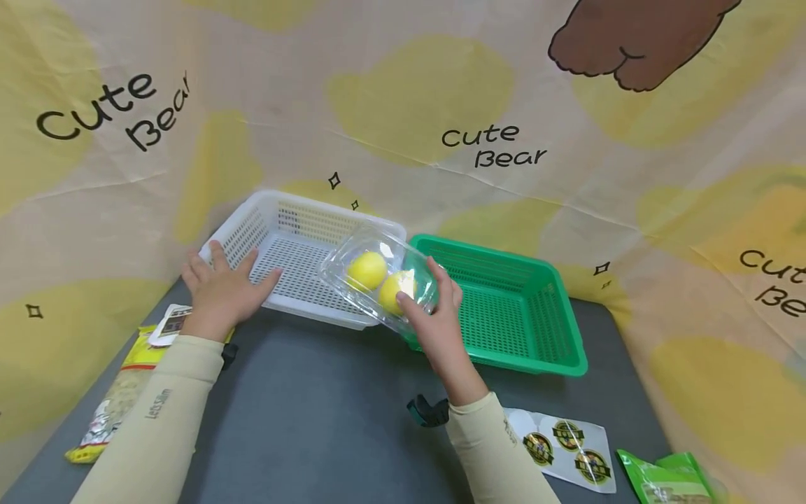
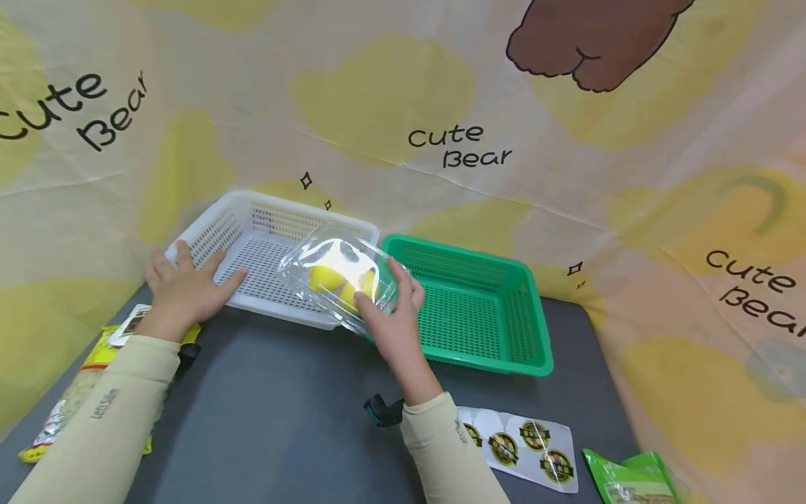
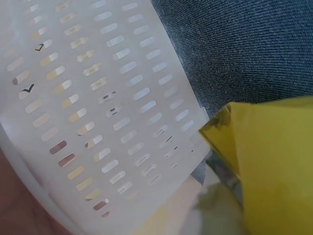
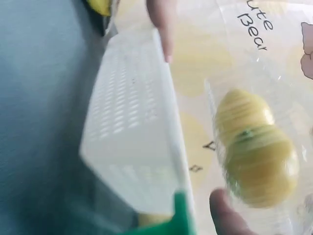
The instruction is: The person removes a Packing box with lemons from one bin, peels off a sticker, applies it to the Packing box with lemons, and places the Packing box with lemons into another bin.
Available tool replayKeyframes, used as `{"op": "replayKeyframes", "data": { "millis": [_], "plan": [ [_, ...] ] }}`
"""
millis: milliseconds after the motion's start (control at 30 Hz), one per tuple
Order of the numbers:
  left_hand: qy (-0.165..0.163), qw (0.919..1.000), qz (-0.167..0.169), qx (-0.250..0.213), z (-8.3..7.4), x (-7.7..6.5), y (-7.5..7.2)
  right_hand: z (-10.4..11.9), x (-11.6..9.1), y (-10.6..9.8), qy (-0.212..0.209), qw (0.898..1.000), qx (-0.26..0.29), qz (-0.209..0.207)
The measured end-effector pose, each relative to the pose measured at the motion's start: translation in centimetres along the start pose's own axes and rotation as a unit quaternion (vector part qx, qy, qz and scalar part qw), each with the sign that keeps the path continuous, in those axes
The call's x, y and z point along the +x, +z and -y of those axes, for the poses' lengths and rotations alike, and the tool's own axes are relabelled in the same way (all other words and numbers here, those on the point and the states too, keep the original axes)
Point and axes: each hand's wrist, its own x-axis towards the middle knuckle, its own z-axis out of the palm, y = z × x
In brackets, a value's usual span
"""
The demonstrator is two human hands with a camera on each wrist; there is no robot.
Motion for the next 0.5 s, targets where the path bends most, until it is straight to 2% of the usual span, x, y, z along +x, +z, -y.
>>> {"op": "replayKeyframes", "data": {
  "millis": [200,500],
  "plan": [
    [0.002,1.0,0.0,0.001,0.3,0.2,0.2,-2.3,-4.4,-2.7,-0.027,0.999,-0.019,0.028],
    [-0.005,1.0,0.008,-0.003,0.2,0.5,0.3,-4.3,-9.5,-4.4,-0.02,0.998,0.002,0.067]
  ]
}}
